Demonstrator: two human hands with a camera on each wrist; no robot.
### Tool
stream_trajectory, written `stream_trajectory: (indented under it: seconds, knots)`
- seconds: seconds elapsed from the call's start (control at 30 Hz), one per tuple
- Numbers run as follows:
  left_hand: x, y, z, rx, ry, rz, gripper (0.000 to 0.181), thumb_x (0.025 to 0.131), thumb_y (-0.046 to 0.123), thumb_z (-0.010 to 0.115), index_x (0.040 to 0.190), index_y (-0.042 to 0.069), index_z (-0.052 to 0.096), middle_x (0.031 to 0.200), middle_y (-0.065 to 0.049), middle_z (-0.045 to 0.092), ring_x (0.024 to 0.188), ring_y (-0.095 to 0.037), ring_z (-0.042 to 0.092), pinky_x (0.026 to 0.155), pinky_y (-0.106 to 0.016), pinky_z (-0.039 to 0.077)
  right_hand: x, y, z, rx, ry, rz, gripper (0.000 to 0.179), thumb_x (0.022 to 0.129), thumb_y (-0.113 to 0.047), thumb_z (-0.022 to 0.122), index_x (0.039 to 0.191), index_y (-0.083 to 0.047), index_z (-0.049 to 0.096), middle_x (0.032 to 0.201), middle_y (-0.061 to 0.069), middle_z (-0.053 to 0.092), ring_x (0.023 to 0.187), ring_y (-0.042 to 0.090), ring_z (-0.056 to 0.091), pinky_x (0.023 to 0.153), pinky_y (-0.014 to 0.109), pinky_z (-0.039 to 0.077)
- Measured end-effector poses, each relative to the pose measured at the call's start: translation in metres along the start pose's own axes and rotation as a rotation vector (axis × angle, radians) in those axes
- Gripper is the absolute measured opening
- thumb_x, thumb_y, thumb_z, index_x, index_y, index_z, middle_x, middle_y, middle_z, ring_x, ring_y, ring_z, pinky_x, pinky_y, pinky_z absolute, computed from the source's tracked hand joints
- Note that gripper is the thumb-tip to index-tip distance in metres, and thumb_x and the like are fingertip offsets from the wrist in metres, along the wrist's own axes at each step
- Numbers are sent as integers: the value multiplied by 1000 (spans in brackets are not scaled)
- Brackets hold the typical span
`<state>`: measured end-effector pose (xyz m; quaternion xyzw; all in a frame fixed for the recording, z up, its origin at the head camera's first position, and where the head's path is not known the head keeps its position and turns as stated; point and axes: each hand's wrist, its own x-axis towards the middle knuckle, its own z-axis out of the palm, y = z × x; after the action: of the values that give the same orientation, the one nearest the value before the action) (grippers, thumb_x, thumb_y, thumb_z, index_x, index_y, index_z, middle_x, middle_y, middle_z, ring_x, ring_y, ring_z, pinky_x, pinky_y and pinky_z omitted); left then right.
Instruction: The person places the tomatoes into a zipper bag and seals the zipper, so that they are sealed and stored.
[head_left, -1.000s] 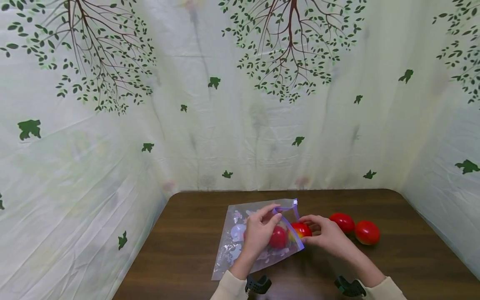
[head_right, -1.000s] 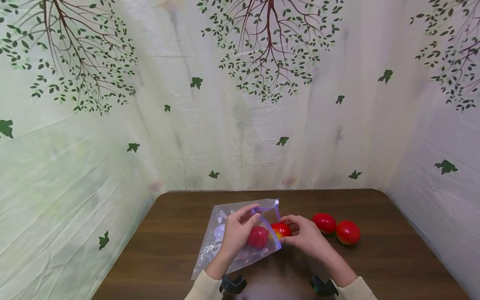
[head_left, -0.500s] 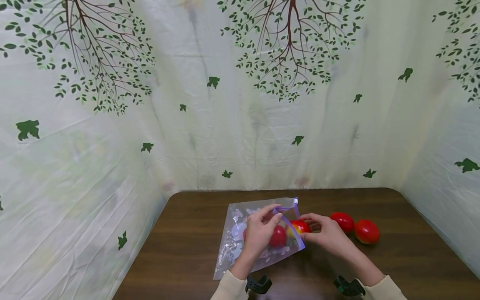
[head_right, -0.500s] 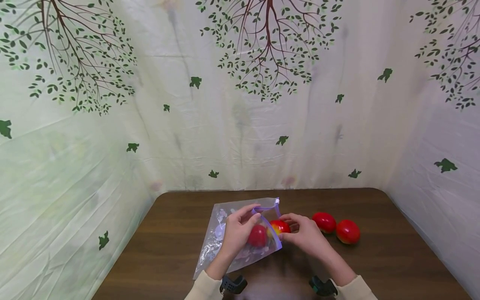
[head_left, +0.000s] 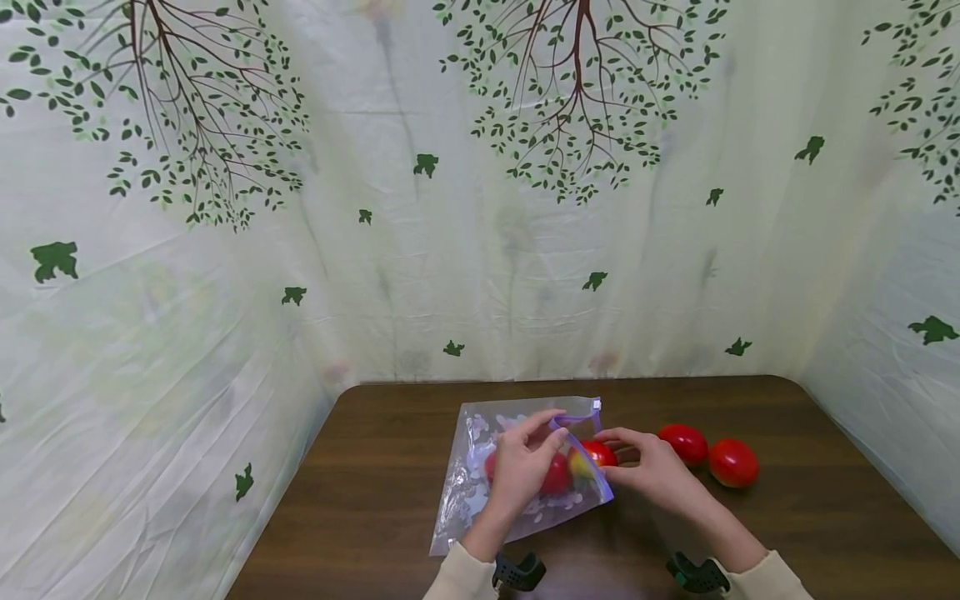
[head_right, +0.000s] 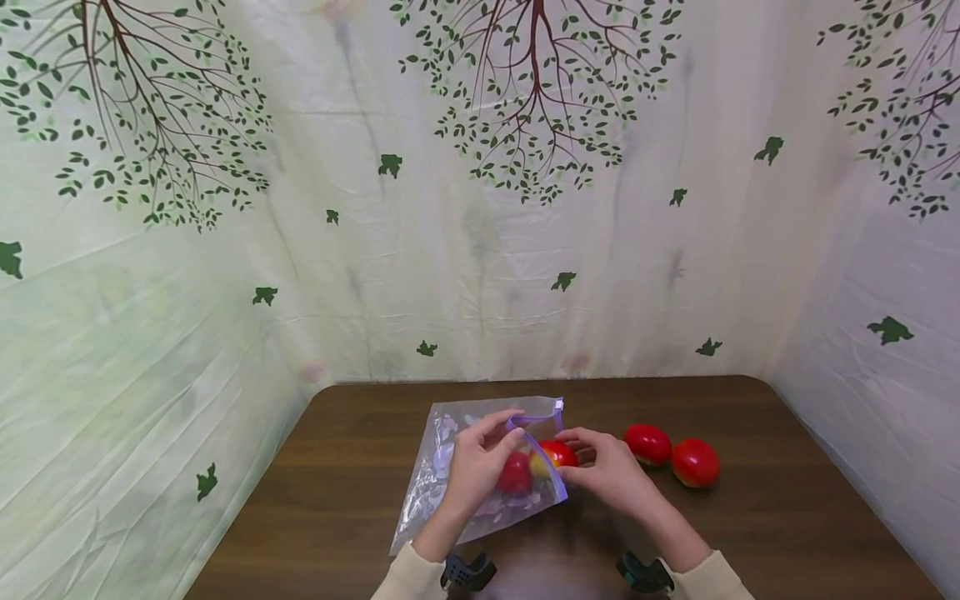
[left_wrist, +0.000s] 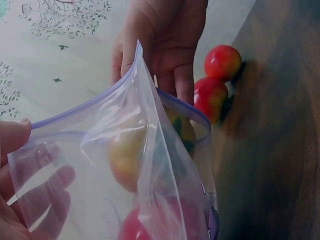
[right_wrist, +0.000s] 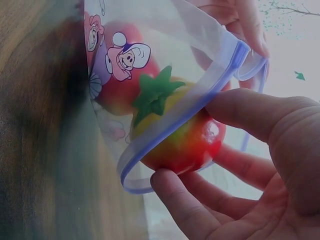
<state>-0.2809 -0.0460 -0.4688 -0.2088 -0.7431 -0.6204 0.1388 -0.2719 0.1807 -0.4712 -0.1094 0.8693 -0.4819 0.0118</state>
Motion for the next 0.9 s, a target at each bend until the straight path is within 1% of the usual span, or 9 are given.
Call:
stream_trajectory:
  seconds: [0.07,0.17,0.23,0.37,0.43,0.5,0.6,0.77,0.9]
  knots:
    - [0,-4,1,3,-7,5,29,94,16,73,123,13,72,113,3,73,98,-13,69,86,-25,55,0,0,0,6,-13,-5,50,80,-35,85,125,-20,68,117,3,70,105,30,65,82,42,59]
    - [-1,-3,2,5,-15,22,29,94,16,73,123,11,72,113,2,73,99,-13,69,87,-26,55,0,0,0,15,-26,-8,51,81,-35,85,126,-18,67,118,4,70,106,31,65,82,43,59]
    - [-2,4,2,5,-19,39,28,94,14,72,121,9,72,112,-2,73,99,-14,70,88,-28,56,1,0,0,24,-34,-7,52,81,-35,85,126,-18,67,119,4,69,107,31,66,84,44,59]
    - [-6,25,-1,4,-26,66,26,94,10,72,119,5,72,112,-10,73,96,-15,69,87,-31,56,2,1,1,35,-47,-7,54,80,-37,85,127,-17,67,120,5,69,107,30,66,86,45,58]
    - [-7,33,-2,1,-32,69,25,94,10,72,119,7,72,112,-11,73,95,-15,69,86,-31,57,2,1,2,35,-48,-11,54,81,-36,85,127,-16,67,121,5,69,107,30,67,87,46,58]
    - [-9,38,-2,-1,-38,59,25,94,11,71,119,10,73,112,-11,73,94,-15,69,85,-30,57,2,2,2,33,-50,-15,53,81,-36,85,127,-16,67,121,5,69,107,30,67,87,45,57]
    - [-9,39,-1,-8,-46,45,25,95,11,71,120,11,73,113,-10,73,95,-14,68,85,-29,56,2,2,3,35,-53,-20,52,81,-36,84,127,-17,67,121,6,69,107,31,67,87,45,57]
    - [-9,36,1,-19,-58,44,27,95,10,71,121,9,72,116,-8,72,96,-15,68,85,-30,57,3,3,5,33,-68,-29,51,82,-34,84,128,-16,67,122,6,69,108,32,67,88,45,57]
    - [-10,36,3,-22,-63,55,26,95,10,71,121,13,73,117,-8,72,97,-15,68,82,-29,58,3,3,6,32,-73,-42,51,83,-33,84,127,-15,67,121,7,69,108,32,67,88,44,57]
